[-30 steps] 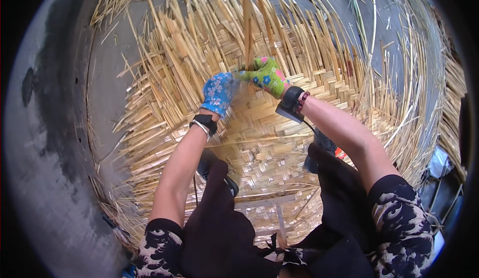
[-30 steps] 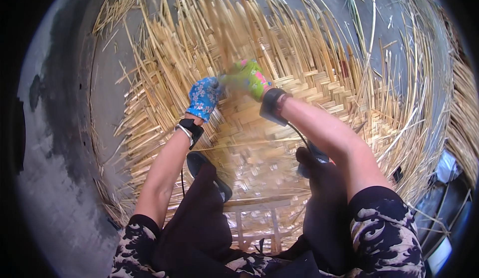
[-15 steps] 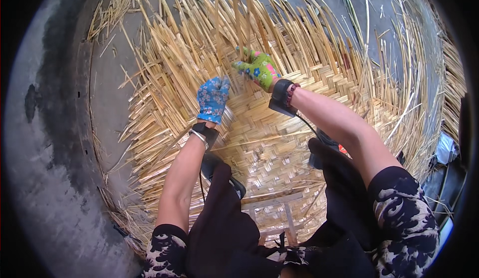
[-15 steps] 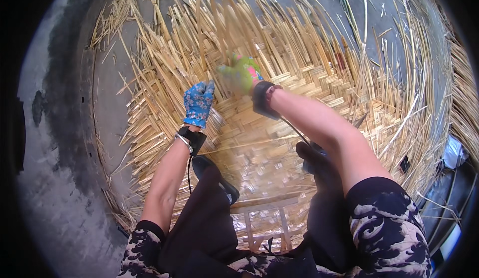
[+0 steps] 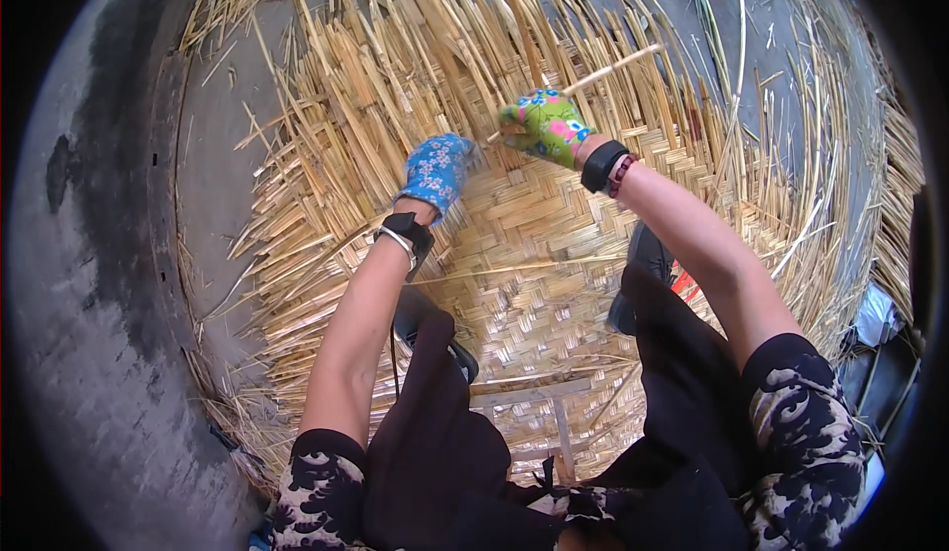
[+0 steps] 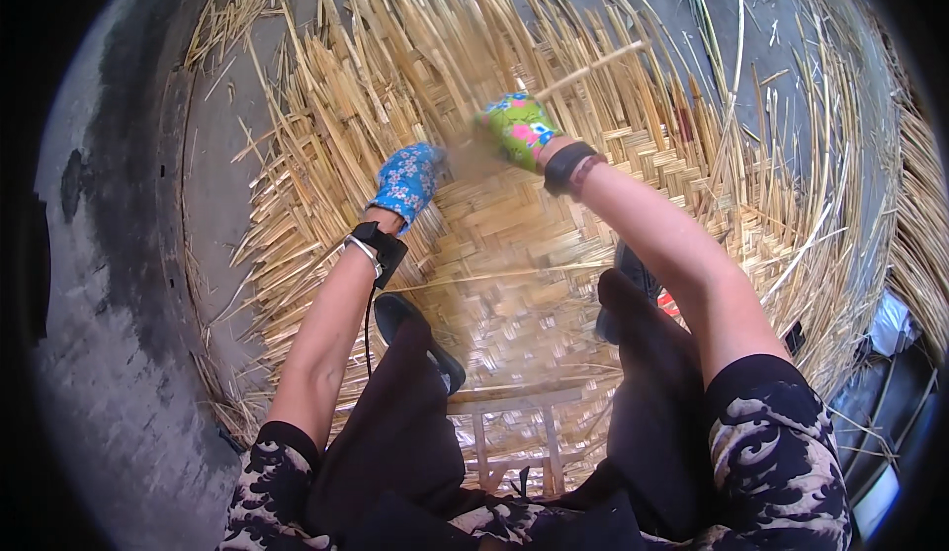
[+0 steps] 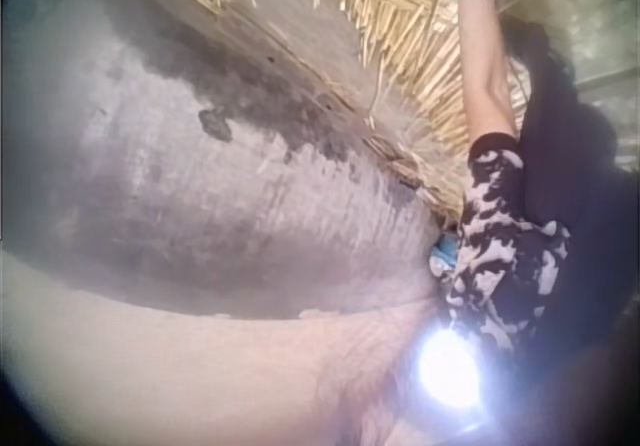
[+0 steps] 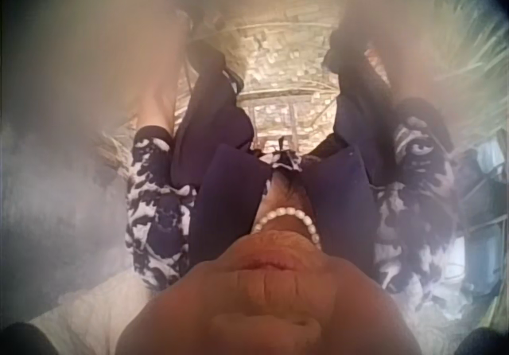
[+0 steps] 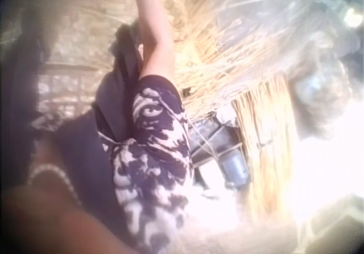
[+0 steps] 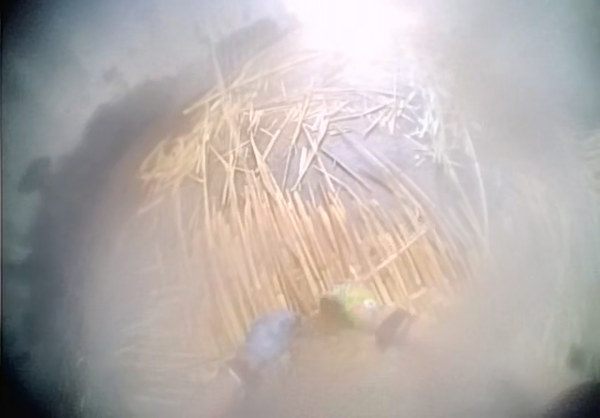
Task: The recorder is weaving a mat using thin bamboo or straw strips.
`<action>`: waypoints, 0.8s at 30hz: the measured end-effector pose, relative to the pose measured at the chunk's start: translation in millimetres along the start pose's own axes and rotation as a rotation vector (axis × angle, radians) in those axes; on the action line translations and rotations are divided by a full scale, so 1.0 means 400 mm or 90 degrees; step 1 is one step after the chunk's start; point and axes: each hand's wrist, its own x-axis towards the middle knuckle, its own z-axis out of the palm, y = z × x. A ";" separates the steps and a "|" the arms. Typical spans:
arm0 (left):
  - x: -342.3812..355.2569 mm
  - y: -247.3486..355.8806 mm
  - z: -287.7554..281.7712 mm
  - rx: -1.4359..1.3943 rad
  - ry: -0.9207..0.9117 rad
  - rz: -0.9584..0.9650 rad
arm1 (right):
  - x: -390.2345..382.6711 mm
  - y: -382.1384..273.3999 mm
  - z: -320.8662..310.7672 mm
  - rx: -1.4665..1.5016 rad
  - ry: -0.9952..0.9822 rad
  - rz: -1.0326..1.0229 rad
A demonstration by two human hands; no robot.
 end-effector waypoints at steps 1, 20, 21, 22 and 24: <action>0.004 0.001 0.004 0.030 -0.006 0.006 | -0.002 0.022 0.002 -0.078 -0.129 0.026; -0.173 -0.119 -0.006 0.017 0.120 -0.182 | -0.030 0.042 0.037 -0.062 -0.242 0.336; -0.171 -0.124 -0.013 -0.022 0.126 -0.194 | -0.028 0.037 0.033 -0.060 -0.245 0.354; -0.175 -0.131 -0.022 -0.065 0.123 -0.208 | -0.028 0.035 0.031 -0.062 -0.241 0.352; -0.183 -0.155 -0.044 -0.053 0.109 -0.230 | -0.027 0.036 0.031 -0.069 -0.240 0.354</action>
